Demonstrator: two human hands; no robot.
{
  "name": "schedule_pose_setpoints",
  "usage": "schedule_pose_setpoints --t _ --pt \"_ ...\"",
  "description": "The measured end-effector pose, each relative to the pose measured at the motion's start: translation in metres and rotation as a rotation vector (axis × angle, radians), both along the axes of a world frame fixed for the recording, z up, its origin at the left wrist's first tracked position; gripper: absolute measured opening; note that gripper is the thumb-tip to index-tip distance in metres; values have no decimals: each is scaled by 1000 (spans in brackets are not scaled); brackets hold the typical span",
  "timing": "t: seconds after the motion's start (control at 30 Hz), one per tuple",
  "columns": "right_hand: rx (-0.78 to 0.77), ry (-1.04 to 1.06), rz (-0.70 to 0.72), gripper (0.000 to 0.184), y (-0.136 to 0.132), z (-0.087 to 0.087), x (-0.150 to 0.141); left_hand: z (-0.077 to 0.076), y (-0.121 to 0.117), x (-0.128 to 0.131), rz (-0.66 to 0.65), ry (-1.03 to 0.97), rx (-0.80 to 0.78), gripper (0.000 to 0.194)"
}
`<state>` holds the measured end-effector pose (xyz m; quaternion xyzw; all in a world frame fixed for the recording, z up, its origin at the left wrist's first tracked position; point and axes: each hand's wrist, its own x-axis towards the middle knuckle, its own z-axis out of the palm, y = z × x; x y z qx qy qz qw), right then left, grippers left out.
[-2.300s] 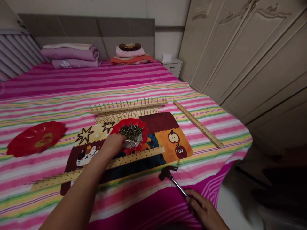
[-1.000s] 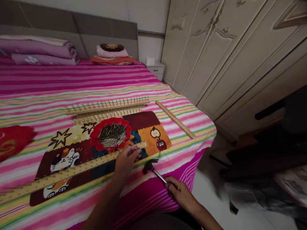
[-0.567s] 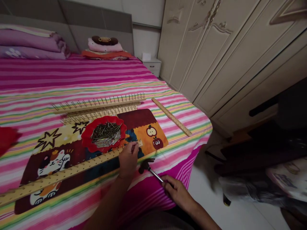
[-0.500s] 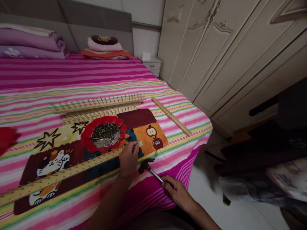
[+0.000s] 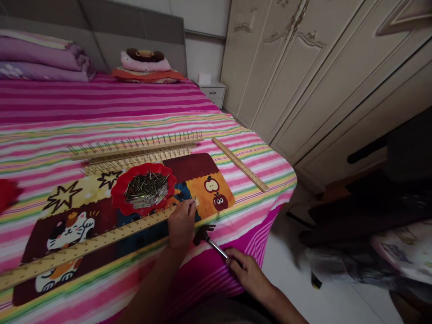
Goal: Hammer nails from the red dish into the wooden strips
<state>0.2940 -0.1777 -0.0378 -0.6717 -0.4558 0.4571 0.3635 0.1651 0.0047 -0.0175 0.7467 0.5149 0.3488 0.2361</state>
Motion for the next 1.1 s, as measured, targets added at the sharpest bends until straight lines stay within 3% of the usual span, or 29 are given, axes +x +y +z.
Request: schedule_pose_setpoints --t 0.17,0.4,0.53,0.67,0.83,0.97,1.1 --pt "63 -56 -48 29 4 21 2 -3 0 1 -21 95 110 21" --pt "291 -317 -134 31 41 74 13 -6 1 2 -29 154 127 21" --pt "327 -458 -111 33 53 86 14 -6 1 2 -34 187 142 23" --pt "246 -504 -10 33 53 81 15 -6 2 2 -7 206 111 22" --pt "265 -391 -109 31 33 68 13 -5 -2 3 -24 135 70 19" --pt "221 -295 -157 31 10 37 13 8 -12 -11 -66 41 86 19" --pt "115 -219 -106 32 -6 -2 12 40 -1 -50 41 134 90 20"
